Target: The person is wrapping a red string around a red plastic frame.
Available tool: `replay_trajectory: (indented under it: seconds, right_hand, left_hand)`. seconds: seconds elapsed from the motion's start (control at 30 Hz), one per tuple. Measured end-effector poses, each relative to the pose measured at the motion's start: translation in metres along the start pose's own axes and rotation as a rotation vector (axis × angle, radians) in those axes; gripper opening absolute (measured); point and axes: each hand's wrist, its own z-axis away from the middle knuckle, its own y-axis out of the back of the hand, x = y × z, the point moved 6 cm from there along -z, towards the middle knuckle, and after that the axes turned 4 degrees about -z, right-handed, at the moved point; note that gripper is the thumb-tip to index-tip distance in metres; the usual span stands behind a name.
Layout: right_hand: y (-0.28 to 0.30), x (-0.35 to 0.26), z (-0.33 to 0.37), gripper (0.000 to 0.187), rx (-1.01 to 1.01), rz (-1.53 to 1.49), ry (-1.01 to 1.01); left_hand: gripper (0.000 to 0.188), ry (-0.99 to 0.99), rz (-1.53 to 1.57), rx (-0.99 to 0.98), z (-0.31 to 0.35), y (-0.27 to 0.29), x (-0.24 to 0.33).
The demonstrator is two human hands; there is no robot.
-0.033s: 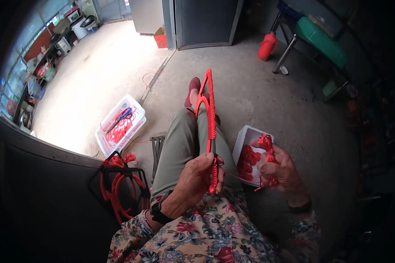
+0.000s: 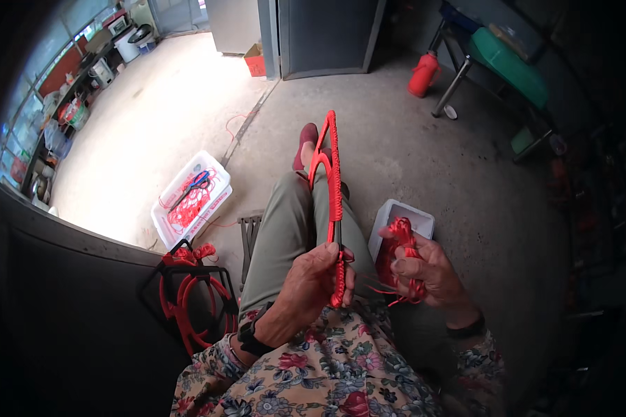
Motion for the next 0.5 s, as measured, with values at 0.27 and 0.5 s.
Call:
replay_trajectory:
  seconds: [0.27,0.5]
  right_hand:
    - [-0.018,0.054,-0.027,0.03,-0.044,-0.129,-0.021]
    - [-0.005,0.046,0.001,0.01,0.061,-0.2,0.083]
  left_hand:
    - [0.032,0.037,-0.128,0.232,0.006,-0.004,0.004]
    - [0.027,0.072,-0.068,0.114,0.003,0.01,-0.004]
